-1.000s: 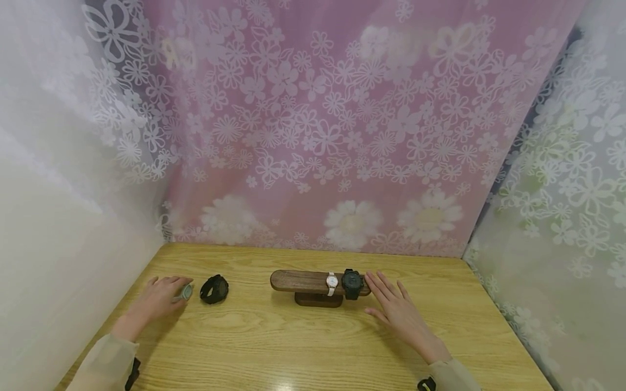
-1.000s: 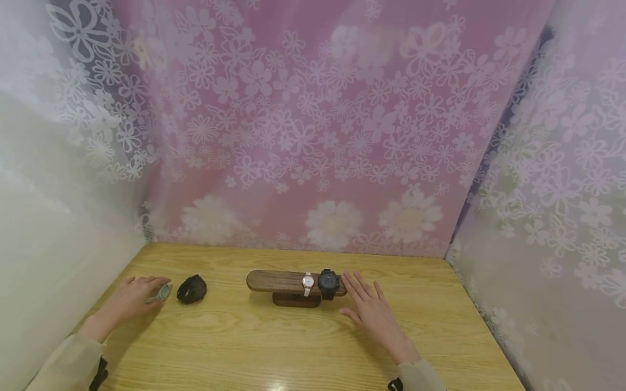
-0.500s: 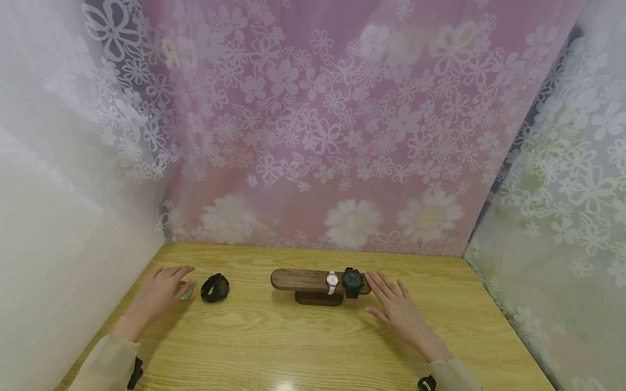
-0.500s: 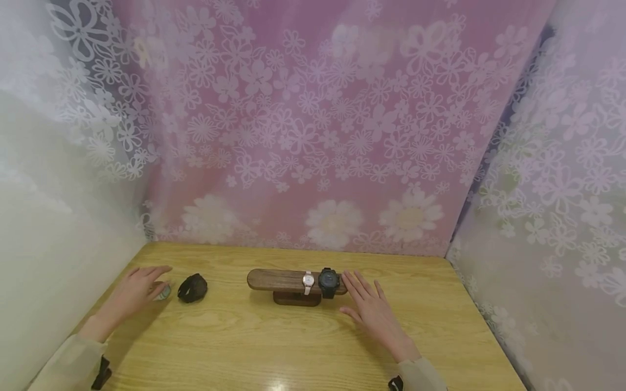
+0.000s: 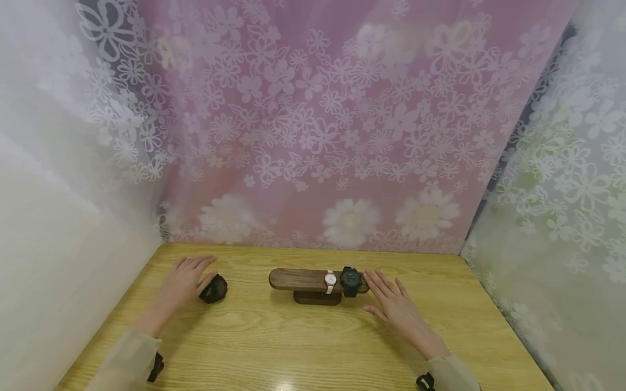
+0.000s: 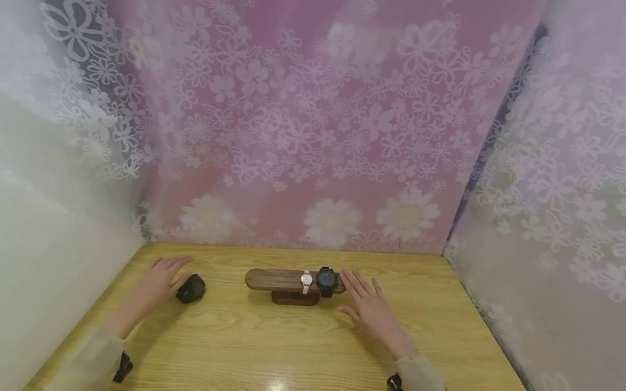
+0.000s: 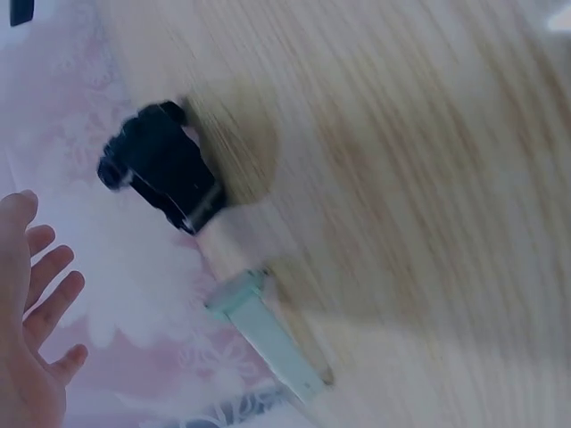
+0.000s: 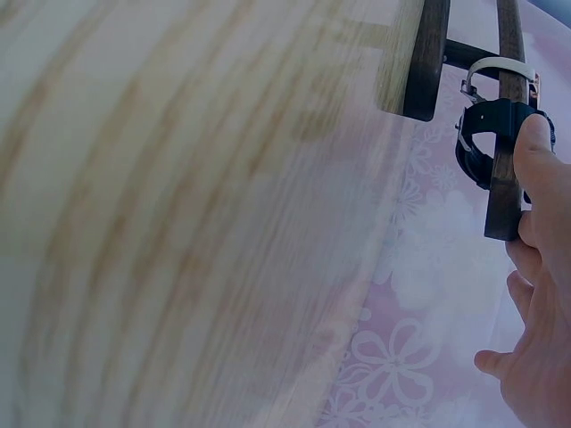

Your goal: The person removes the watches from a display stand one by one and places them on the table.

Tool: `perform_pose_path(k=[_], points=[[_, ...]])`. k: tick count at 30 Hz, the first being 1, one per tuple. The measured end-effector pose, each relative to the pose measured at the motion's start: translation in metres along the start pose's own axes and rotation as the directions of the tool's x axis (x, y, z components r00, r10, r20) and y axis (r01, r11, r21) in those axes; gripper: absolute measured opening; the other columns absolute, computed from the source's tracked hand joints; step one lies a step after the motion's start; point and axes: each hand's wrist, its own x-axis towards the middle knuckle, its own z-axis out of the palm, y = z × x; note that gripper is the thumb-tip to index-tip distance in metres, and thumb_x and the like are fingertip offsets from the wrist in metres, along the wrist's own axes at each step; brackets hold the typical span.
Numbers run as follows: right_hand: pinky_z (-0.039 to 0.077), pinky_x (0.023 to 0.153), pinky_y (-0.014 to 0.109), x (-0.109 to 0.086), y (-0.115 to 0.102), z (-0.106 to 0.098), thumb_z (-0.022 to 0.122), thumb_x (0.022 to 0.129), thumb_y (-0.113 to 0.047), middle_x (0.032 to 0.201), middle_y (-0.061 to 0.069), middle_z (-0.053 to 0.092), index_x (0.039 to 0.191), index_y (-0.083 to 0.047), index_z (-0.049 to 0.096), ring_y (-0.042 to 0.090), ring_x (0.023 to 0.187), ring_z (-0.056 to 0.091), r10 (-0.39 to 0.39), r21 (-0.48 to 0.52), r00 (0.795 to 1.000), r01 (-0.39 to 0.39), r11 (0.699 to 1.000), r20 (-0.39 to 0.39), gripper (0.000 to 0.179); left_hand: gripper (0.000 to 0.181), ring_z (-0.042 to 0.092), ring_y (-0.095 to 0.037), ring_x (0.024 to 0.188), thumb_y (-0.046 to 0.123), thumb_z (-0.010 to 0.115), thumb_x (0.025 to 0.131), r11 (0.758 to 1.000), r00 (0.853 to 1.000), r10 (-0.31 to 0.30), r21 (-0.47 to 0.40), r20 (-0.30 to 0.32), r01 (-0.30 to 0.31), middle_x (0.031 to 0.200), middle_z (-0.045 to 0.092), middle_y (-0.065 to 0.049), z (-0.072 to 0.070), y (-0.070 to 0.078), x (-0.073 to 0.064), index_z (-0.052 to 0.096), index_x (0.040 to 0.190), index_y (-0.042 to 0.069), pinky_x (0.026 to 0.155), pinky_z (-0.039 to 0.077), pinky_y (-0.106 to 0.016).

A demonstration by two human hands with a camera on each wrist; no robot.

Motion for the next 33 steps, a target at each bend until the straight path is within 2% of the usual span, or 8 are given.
perform_pose_path(k=[6, 11, 18, 23, 26, 30, 33], points=[[0.027, 0.115, 0.067, 0.001, 0.0, -0.002, 0.072, 0.092, -0.04, 0.163, 0.01, 0.034, 0.158, -0.008, 0.037, 0.036, 0.147, 0.035, 0.014, 0.017, 1.0, -0.015, 1.0, 0.025, 0.082, 0.049, 0.063, -0.036, 0.118, 0.027, 0.074, 0.094, 0.999, 1.0, 0.024, -0.031, 0.018, -0.023, 0.13, 0.067, -0.015, 0.01, 0.023, 0.016, 0.063, 0.135, 0.004, 0.108, 0.041, -0.062], [0.026, 0.115, 0.067, 0.001, -0.001, -0.002, 0.073, 0.092, -0.038, 0.164, 0.009, 0.032, 0.159, -0.009, 0.034, 0.036, 0.148, 0.033, 0.025, 0.029, 0.999, -0.026, 0.999, 0.037, 0.083, 0.051, 0.06, -0.036, 0.124, 0.033, 0.068, 0.098, 0.996, 0.999, 0.04, -0.077, 0.034, -0.038, 0.137, 0.063, -0.013, 0.017, 0.049, 0.027, 0.059, 0.141, 0.006, 0.112, 0.037, -0.061], [0.025, 0.116, 0.066, 0.002, -0.001, -0.003, 0.072, 0.092, -0.04, 0.165, 0.009, 0.031, 0.159, -0.009, 0.034, 0.036, 0.148, 0.033, 0.035, 0.02, 0.998, -0.037, 0.999, 0.056, 0.083, 0.058, 0.058, -0.034, 0.126, 0.03, 0.076, 0.092, 0.991, 0.993, 0.113, -0.068, -0.023, -0.114, 0.14, 0.061, -0.013, 0.031, 0.086, 0.039, 0.058, 0.142, 0.006, 0.111, 0.039, -0.059], [0.026, 0.116, 0.066, 0.002, -0.002, -0.003, 0.071, 0.093, -0.041, 0.165, 0.009, 0.031, 0.159, -0.008, 0.035, 0.035, 0.149, 0.033, 0.035, 0.01, 0.997, -0.036, 0.999, 0.064, 0.082, 0.063, 0.054, -0.034, 0.132, 0.034, 0.072, 0.094, 0.985, 0.99, 0.137, -0.107, -0.024, -0.139, 0.148, 0.054, -0.015, 0.037, 0.108, 0.043, 0.053, 0.147, 0.007, 0.113, 0.037, -0.06], [0.026, 0.116, 0.066, 0.002, -0.002, -0.003, 0.071, 0.093, -0.042, 0.165, 0.008, 0.031, 0.159, -0.008, 0.034, 0.035, 0.149, 0.032, 0.038, 0.013, 0.997, -0.039, 0.999, 0.064, 0.082, 0.066, 0.049, -0.032, 0.138, 0.035, 0.071, 0.095, 0.981, 0.988, 0.155, -0.123, 0.012, -0.152, 0.154, 0.048, -0.015, 0.038, 0.12, 0.044, 0.049, 0.151, 0.007, 0.115, 0.034, -0.06], [0.026, 0.116, 0.066, 0.002, -0.003, -0.004, 0.071, 0.093, -0.041, 0.165, 0.008, 0.031, 0.158, -0.008, 0.036, 0.036, 0.148, 0.033, 0.038, 0.018, 0.998, -0.039, 0.999, 0.058, 0.082, 0.069, 0.041, -0.031, 0.145, 0.037, 0.068, 0.097, 0.977, 0.982, 0.168, -0.147, 0.09, -0.154, 0.158, 0.042, -0.013, 0.039, 0.135, 0.042, 0.043, 0.155, 0.009, 0.119, 0.027, -0.061], [0.026, 0.116, 0.066, 0.003, -0.003, -0.004, 0.072, 0.092, -0.041, 0.165, 0.009, 0.031, 0.158, -0.007, 0.036, 0.037, 0.147, 0.034, 0.039, 0.021, 0.998, -0.04, 0.999, 0.059, 0.082, 0.07, 0.039, -0.029, 0.147, 0.042, 0.064, 0.099, 0.978, 0.977, 0.176, -0.138, 0.122, -0.159, 0.161, 0.038, -0.011, 0.041, 0.142, 0.04, 0.04, 0.156, 0.01, 0.12, 0.024, -0.061]])
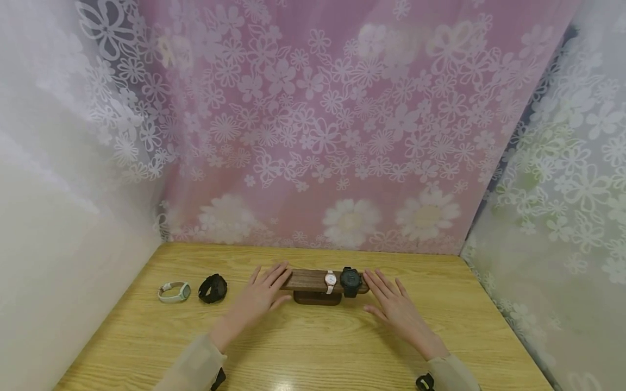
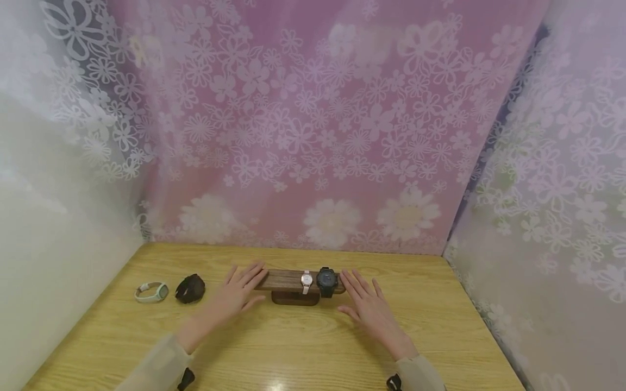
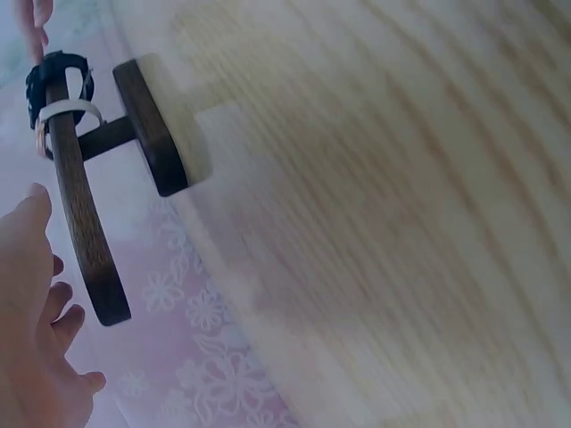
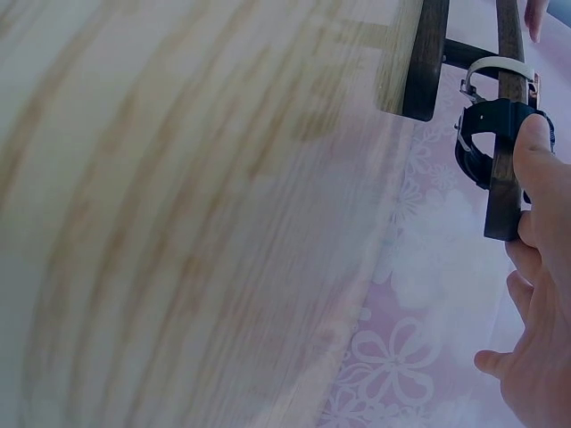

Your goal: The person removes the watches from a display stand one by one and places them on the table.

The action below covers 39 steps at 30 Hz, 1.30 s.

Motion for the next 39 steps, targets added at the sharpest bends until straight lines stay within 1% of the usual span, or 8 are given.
perform_pose_path(k=[7, 12, 16, 19, 23, 28, 33, 39], points=[[0.025, 0.117, 0.065, 0.0, 0.0, 0.0, 0.069, 0.094, -0.044, 0.165, 0.008, 0.03, 0.159, -0.009, 0.034, 0.035, 0.149, 0.032, 0.007, -0.005, 1.0, -0.007, 1.0, 0.007, 0.081, 0.073, 0.04, -0.028, 0.146, 0.043, 0.067, 0.097, 0.999, 0.999, 0.033, 0.029, -0.036, -0.032, 0.161, 0.038, -0.009, 0.01, 0.008, -0.001, 0.042, 0.156, 0.009, 0.119, 0.025, -0.062], [0.025, 0.116, 0.066, 0.0, -0.001, 0.0, 0.068, 0.094, -0.043, 0.164, 0.009, 0.032, 0.159, -0.01, 0.034, 0.036, 0.148, 0.033, -0.004, 0.012, 1.0, 0.004, 1.0, -0.01, 0.081, 0.073, 0.039, -0.028, 0.146, 0.045, 0.065, 0.097, 0.998, 0.999, 0.034, 0.056, -0.023, -0.032, 0.162, 0.036, -0.008, 0.013, 0.009, -0.002, 0.041, 0.156, 0.009, 0.12, 0.024, -0.059], [0.028, 0.114, 0.069, 0.004, 0.0, -0.002, 0.073, 0.092, -0.037, 0.161, 0.013, 0.037, 0.157, -0.008, 0.038, 0.039, 0.145, 0.038, -0.019, 0.027, 0.999, 0.021, 0.999, -0.041, 0.08, 0.072, 0.038, -0.029, 0.147, 0.044, 0.065, 0.098, 0.999, 0.999, 0.03, 0.039, -0.018, -0.03, 0.162, 0.034, -0.008, 0.011, 0.011, -0.001, 0.041, 0.156, 0.009, 0.121, 0.024, -0.058], [0.031, 0.111, 0.07, 0.009, 0.001, -0.006, 0.076, 0.09, -0.03, 0.158, 0.016, 0.041, 0.156, -0.007, 0.04, 0.042, 0.142, 0.041, -0.022, 0.074, 0.997, 0.028, 0.997, -0.076, 0.079, 0.072, 0.038, -0.029, 0.147, 0.044, 0.065, 0.098, 0.999, 0.999, 0.028, 0.032, -0.018, -0.027, 0.163, 0.034, -0.009, 0.011, 0.012, -0.001, 0.041, 0.156, 0.009, 0.12, 0.025, -0.058], [0.034, 0.111, 0.067, 0.018, 0.003, -0.012, 0.077, 0.09, -0.027, 0.155, 0.017, 0.045, 0.156, -0.008, 0.04, 0.041, 0.141, 0.043, -0.033, 0.14, 0.992, 0.05, 0.989, -0.121, 0.078, 0.071, 0.037, -0.028, 0.148, 0.044, 0.064, 0.099, 0.999, 1.0, 0.022, 0.031, -0.016, -0.021, 0.163, 0.033, -0.008, 0.01, 0.013, -0.001, 0.041, 0.156, 0.009, 0.121, 0.024, -0.057], [0.041, 0.107, 0.063, 0.03, 0.003, -0.018, 0.081, 0.086, -0.028, 0.15, 0.016, 0.05, 0.153, -0.009, 0.046, 0.039, 0.135, 0.049, -0.079, 0.17, 0.982, 0.109, 0.979, -0.172, 0.078, 0.07, 0.039, -0.029, 0.147, 0.045, 0.063, 0.099, 0.999, 1.0, 0.018, 0.038, -0.016, -0.017, 0.161, 0.038, -0.01, 0.009, 0.012, -0.001, 0.042, 0.155, 0.009, 0.121, 0.025, -0.058], [0.04, 0.107, 0.065, 0.041, -0.001, -0.018, 0.082, 0.085, -0.033, 0.152, 0.014, 0.049, 0.152, -0.012, 0.048, 0.041, 0.136, 0.048, -0.089, 0.19, 0.988, 0.112, 0.975, -0.127, 0.079, 0.07, 0.038, -0.028, 0.147, 0.047, 0.06, 0.1, 0.999, 1.0, 0.01, 0.048, 0.001, -0.01, 0.161, 0.037, -0.009, 0.008, 0.013, -0.001, 0.042, 0.156, 0.01, 0.121, 0.025, -0.057], [0.04, 0.107, 0.066, 0.052, -0.006, -0.012, 0.083, 0.082, -0.039, 0.151, 0.015, 0.051, 0.15, -0.011, 0.05, 0.04, 0.135, 0.049, -0.113, 0.153, 0.99, 0.124, 0.98, -0.081, 0.081, 0.07, 0.038, -0.027, 0.148, 0.049, 0.057, 0.101, 0.998, 1.0, 0.004, 0.056, 0.015, -0.005, 0.162, 0.036, -0.008, 0.007, 0.014, -0.001, 0.04, 0.156, 0.01, 0.121, 0.025, -0.057]])
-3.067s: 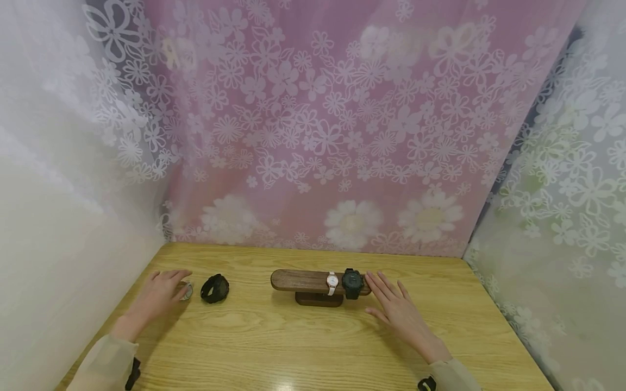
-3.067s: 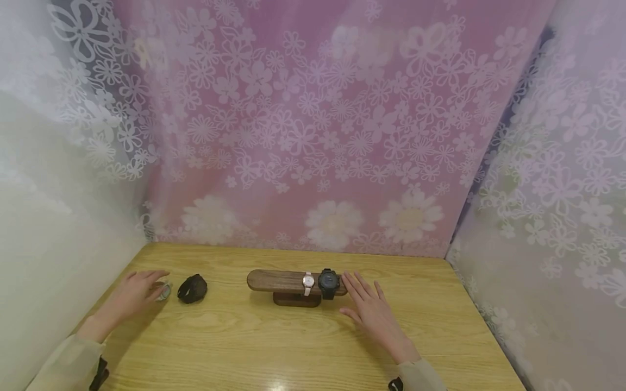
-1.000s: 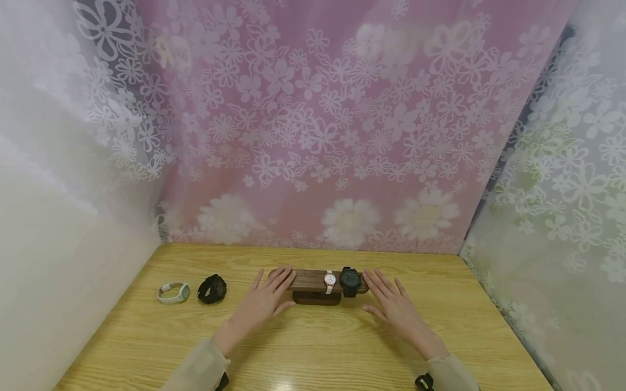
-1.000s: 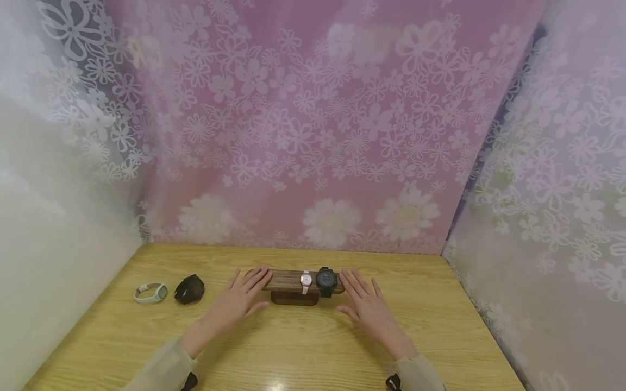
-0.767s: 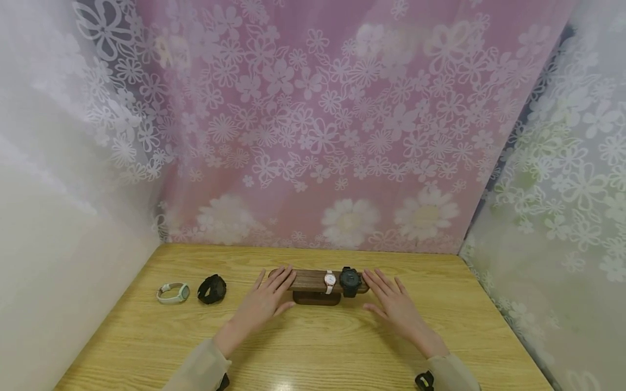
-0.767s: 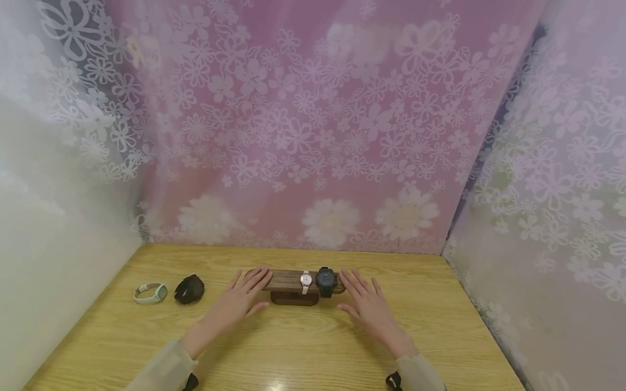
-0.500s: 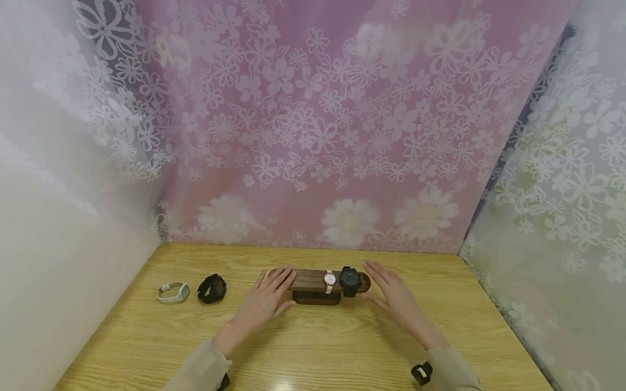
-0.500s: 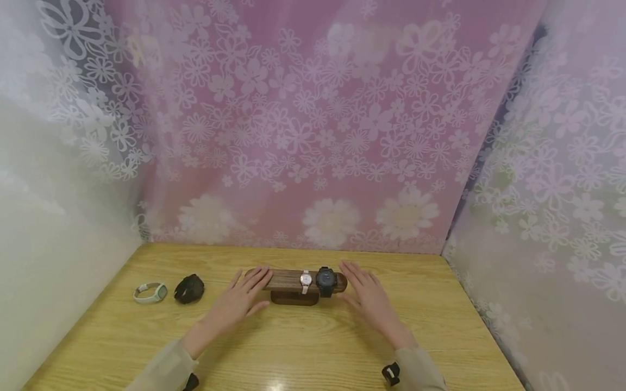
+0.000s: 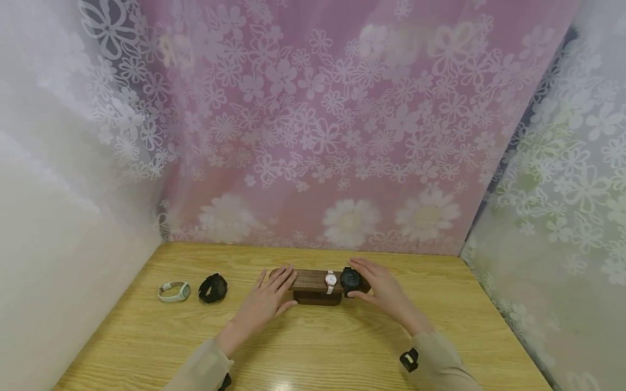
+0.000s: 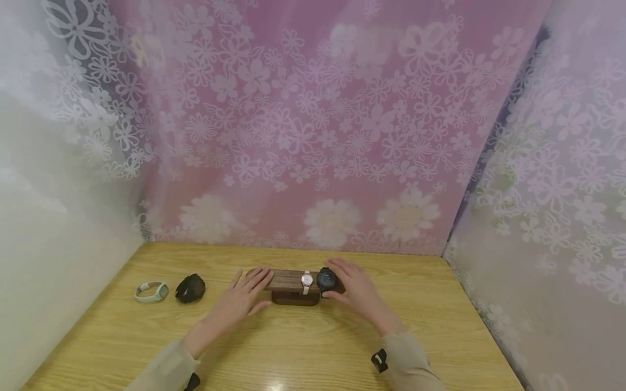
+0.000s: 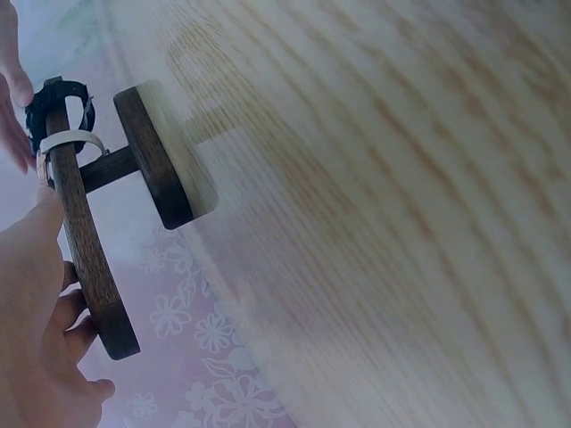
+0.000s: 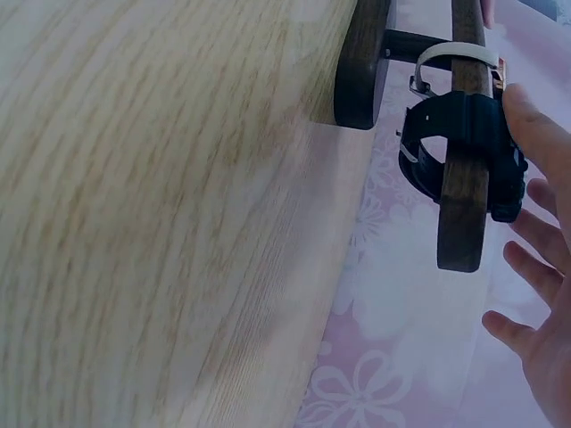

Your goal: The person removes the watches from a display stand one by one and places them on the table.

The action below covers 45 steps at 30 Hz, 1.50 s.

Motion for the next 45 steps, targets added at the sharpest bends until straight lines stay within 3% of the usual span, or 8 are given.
perform_pose_path(k=[12, 30, 45], points=[[0.04, 0.108, 0.064, 0.003, 0.0, 0.007, 0.084, 0.081, -0.041, 0.143, 0.014, 0.058, 0.144, -0.011, 0.057, 0.039, 0.134, 0.05, 0.035, -0.019, 0.998, -0.034, 0.999, 0.06, 0.074, 0.07, 0.038, -0.028, 0.147, 0.048, 0.059, 0.1, 1.0, 1.0, 0.005, -0.008, -0.008, -0.005, 0.161, 0.038, -0.01, 0.001, 0.002, 0.001, 0.041, 0.156, 0.009, 0.121, 0.025, -0.059], [0.043, 0.103, 0.065, -0.005, 0.01, -0.001, 0.085, 0.079, -0.039, 0.14, 0.017, 0.06, 0.141, -0.01, 0.059, 0.041, 0.131, 0.053, 0.042, -0.058, 0.998, -0.039, 0.998, 0.045, 0.074, 0.072, 0.04, -0.028, 0.146, 0.046, 0.064, 0.098, 1.0, 0.999, 0.008, -0.008, -0.048, -0.008, 0.16, 0.04, -0.01, 0.007, 0.0, 0.001, 0.042, 0.155, 0.009, 0.12, 0.025, -0.061], [0.044, 0.103, 0.065, -0.02, 0.028, -0.011, 0.086, 0.077, -0.038, 0.135, 0.017, 0.064, 0.14, -0.01, 0.061, 0.042, 0.129, 0.054, 0.052, -0.072, 0.998, -0.051, 0.996, 0.02, 0.073, 0.072, 0.041, -0.028, 0.145, 0.046, 0.064, 0.098, 1.0, 0.999, 0.007, -0.009, -0.048, -0.007, 0.159, 0.042, -0.01, 0.005, 0.0, 0.001, 0.042, 0.155, 0.009, 0.12, 0.025, -0.061]])
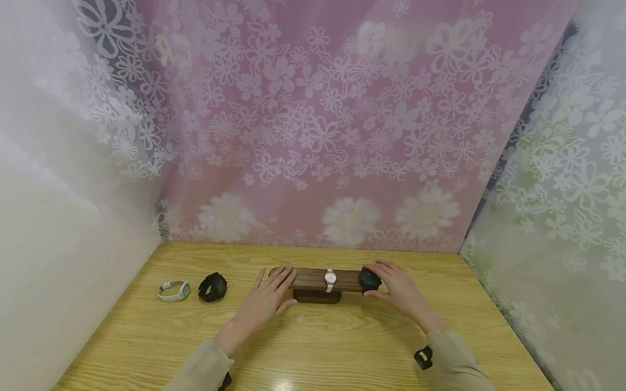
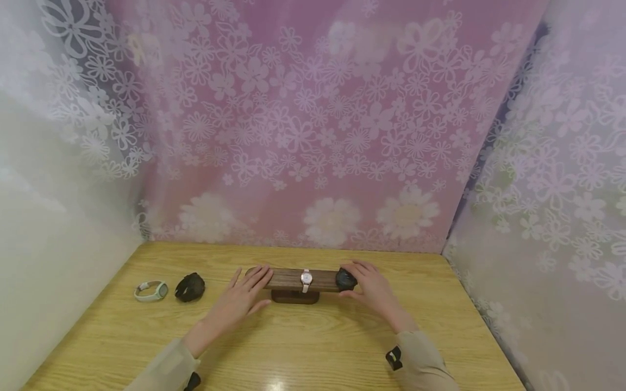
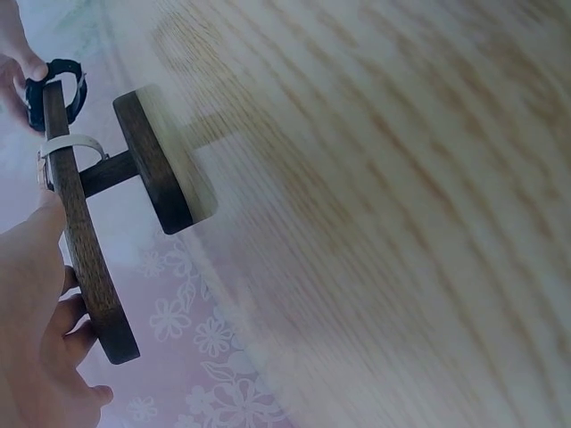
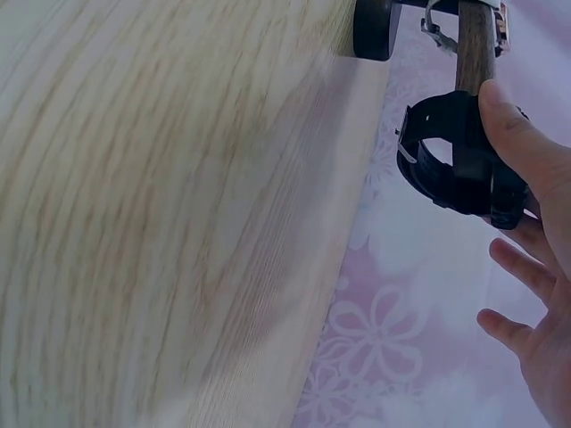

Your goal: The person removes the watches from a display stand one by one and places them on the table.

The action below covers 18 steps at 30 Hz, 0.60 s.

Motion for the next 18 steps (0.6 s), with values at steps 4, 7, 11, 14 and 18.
perform_pose_path(k=[4, 7, 11, 14, 18], points=[[0.044, 0.102, 0.065, -0.005, 0.004, -0.004, 0.088, 0.076, -0.036, 0.133, 0.018, 0.065, 0.139, -0.01, 0.062, 0.042, 0.128, 0.055, 0.009, -0.01, 1.0, -0.009, 1.0, -0.015, 0.073, 0.072, 0.041, -0.028, 0.146, 0.047, 0.063, 0.098, 1.0, 1.0, -0.003, 0.005, 0.002, 0.003, 0.159, 0.042, -0.01, 0.001, 0.0, 0.0, 0.042, 0.155, 0.009, 0.12, 0.024, -0.061], [0.045, 0.102, 0.064, -0.008, 0.009, -0.007, 0.089, 0.074, -0.034, 0.131, 0.018, 0.065, 0.137, -0.008, 0.062, 0.042, 0.127, 0.055, 0.01, -0.026, 1.0, -0.011, 1.0, -0.025, 0.073, 0.072, 0.041, -0.028, 0.145, 0.046, 0.063, 0.098, 1.0, 1.0, -0.003, -0.001, 0.001, 0.003, 0.158, 0.043, -0.011, 0.0, 0.0, 0.0, 0.042, 0.155, 0.008, 0.12, 0.024, -0.061], [0.046, 0.1, 0.062, -0.013, 0.015, -0.009, 0.091, 0.071, -0.03, 0.128, 0.019, 0.067, 0.134, -0.005, 0.064, 0.043, 0.124, 0.057, -0.012, -0.073, 0.998, 0.008, 0.997, -0.059, 0.073, 0.072, 0.042, -0.029, 0.145, 0.045, 0.065, 0.097, 1.0, 1.0, -0.002, -0.013, -0.008, 0.002, 0.157, 0.044, -0.012, 0.0, 0.001, 0.0, 0.043, 0.155, 0.008, 0.12, 0.024, -0.061], [0.047, 0.099, 0.062, -0.017, 0.018, -0.012, 0.093, 0.068, -0.03, 0.126, 0.018, 0.068, 0.132, -0.004, 0.065, 0.043, 0.122, 0.058, -0.02, -0.107, 0.997, 0.012, 0.994, -0.081, 0.073, 0.072, 0.041, -0.028, 0.145, 0.044, 0.065, 0.097, 1.0, 1.0, -0.002, -0.011, -0.009, 0.002, 0.157, 0.044, -0.012, 0.0, 0.001, 0.0, 0.043, 0.155, 0.008, 0.12, 0.024, -0.061], [0.047, 0.099, 0.062, -0.023, 0.022, -0.015, 0.093, 0.069, -0.031, 0.126, 0.018, 0.068, 0.132, -0.004, 0.066, 0.042, 0.123, 0.057, -0.006, -0.129, 0.997, -0.003, 0.992, -0.073, 0.074, 0.072, 0.041, -0.028, 0.146, 0.045, 0.065, 0.097, 1.0, 1.0, -0.004, -0.01, -0.006, 0.004, 0.158, 0.043, -0.011, 0.001, 0.001, -0.001, 0.042, 0.155, 0.009, 0.12, 0.024, -0.061]])
